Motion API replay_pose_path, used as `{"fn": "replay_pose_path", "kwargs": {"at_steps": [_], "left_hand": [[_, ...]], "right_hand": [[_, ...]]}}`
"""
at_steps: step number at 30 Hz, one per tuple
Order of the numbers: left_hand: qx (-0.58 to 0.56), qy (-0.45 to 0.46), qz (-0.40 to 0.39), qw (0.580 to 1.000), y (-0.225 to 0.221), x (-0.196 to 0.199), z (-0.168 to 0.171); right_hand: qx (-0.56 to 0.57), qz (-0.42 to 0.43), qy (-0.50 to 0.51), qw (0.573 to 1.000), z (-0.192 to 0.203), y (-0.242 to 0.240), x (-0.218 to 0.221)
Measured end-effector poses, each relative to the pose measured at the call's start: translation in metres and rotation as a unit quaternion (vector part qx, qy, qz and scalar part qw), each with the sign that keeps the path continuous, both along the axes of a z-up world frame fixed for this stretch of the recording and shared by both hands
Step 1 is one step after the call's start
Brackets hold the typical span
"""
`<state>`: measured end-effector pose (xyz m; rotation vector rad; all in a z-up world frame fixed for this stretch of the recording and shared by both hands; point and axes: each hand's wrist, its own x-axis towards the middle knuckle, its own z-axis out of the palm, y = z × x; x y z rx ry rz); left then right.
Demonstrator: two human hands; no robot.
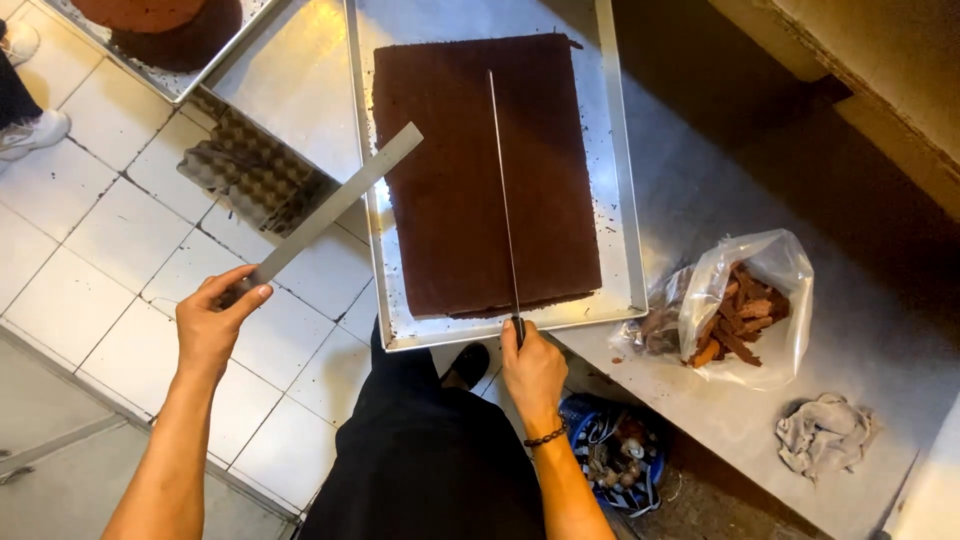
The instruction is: Slicing a chocolate sheet cake into equal rectangular sections using a long knife and a metal ruler.
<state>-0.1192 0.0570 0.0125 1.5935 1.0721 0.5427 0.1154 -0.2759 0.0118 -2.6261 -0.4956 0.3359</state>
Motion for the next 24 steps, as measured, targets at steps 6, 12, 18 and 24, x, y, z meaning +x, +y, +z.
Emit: {"fn": "replay_pose_path", "kwargs": {"at_steps": [6,12,18,24], "left_hand": [[0.009,0.006,-0.012,1.000,0.002,0.010,-0.005],[0.093,0.018,-0.025,0.995,0.030,0.033,-0.004],[0.266,0.073,-0.071,0.959,0.095,0.090,0.026],[0.401,0.101,-0.148,0.898,0.141,0.137,0.030]], "right_hand": [[-0.025,-0.014,0.005,1.000,0.000,0.002,-0.002],[-0.056,-0.008,0.007,0.998,0.003,0.004,0.000],[-0.075,-0.019,0.030,0.997,0.004,0.003,0.001],[-0.088,-0.016,0.049,0.995,0.012,0.007,0.003]]}}
